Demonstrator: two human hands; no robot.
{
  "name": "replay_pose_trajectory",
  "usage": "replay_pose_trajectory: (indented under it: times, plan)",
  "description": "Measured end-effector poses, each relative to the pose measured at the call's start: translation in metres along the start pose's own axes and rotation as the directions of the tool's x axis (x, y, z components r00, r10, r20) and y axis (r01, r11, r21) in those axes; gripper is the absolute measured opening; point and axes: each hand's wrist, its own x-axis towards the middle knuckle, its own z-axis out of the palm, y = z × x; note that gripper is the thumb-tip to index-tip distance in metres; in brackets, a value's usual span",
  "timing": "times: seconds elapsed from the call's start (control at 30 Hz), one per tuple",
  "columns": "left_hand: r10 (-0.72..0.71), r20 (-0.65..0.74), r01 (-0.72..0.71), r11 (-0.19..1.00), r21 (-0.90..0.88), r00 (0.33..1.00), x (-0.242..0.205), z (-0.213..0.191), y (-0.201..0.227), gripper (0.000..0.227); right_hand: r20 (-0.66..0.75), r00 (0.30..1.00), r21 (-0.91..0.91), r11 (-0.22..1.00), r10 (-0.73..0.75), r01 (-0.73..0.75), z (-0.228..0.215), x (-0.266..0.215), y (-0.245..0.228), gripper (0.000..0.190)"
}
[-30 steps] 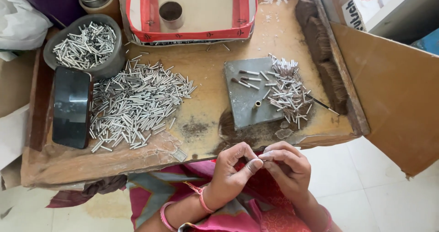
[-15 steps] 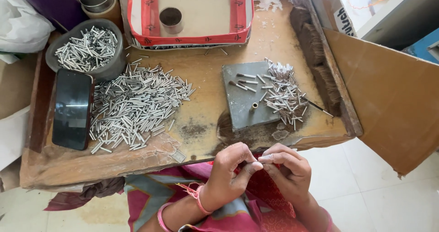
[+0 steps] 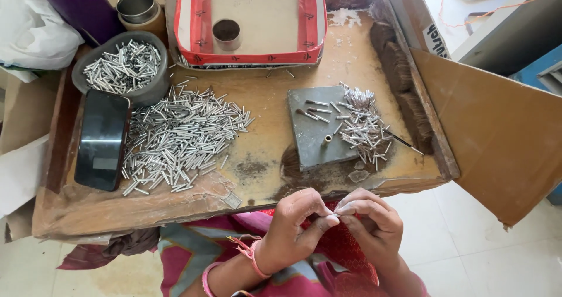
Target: The person sits at a low workbench covered with piles of small metal pins and picks up pins one at a time, working each pin into a hole in a metal plate mounted on the bench. They occasionally reach into a bowl of pins and continue inserting pins into the plate throughout the episode.
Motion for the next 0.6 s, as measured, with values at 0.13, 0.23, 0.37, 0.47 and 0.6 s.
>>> replay_pose_trajectory:
  times: [0.13, 0.23, 0.37, 0.47, 0.6]
  plan:
    - [-0.046, 0.002, 0.046, 0.999, -0.017, 0.999, -0.004, -0.001, 0.008, 0.017, 0.003, 0.997, -0.033, 0.996, -0.080, 0.080, -0.001, 0.004, -0.012, 0.015]
    - [-0.099, -0.034, 0.099, 0.995, -0.004, 0.994, -0.006, 0.000, 0.013, 0.020, 0.002, 0.995, -0.063, 0.993, -0.101, 0.101, 0.005, 0.001, -0.015, 0.015]
    - [-0.063, -0.075, 0.061, 0.998, -0.026, 0.995, -0.013, -0.001, 0.015, 0.018, -0.034, 0.996, -0.089, 0.993, -0.080, 0.076, 0.016, -0.012, -0.018, 0.014]
    - [-0.102, -0.099, 0.096, 0.993, -0.066, 0.990, -0.019, -0.002, 0.013, 0.016, -0.098, 0.992, -0.215, 0.975, -0.074, 0.052, 0.026, -0.017, -0.021, 0.015]
    - [-0.239, -0.205, 0.208, 0.964, -0.163, 0.949, -0.021, -0.007, 0.010, 0.016, 0.016, 0.985, -0.311, 0.936, -0.171, 0.167, 0.038, -0.022, -0.021, 0.039]
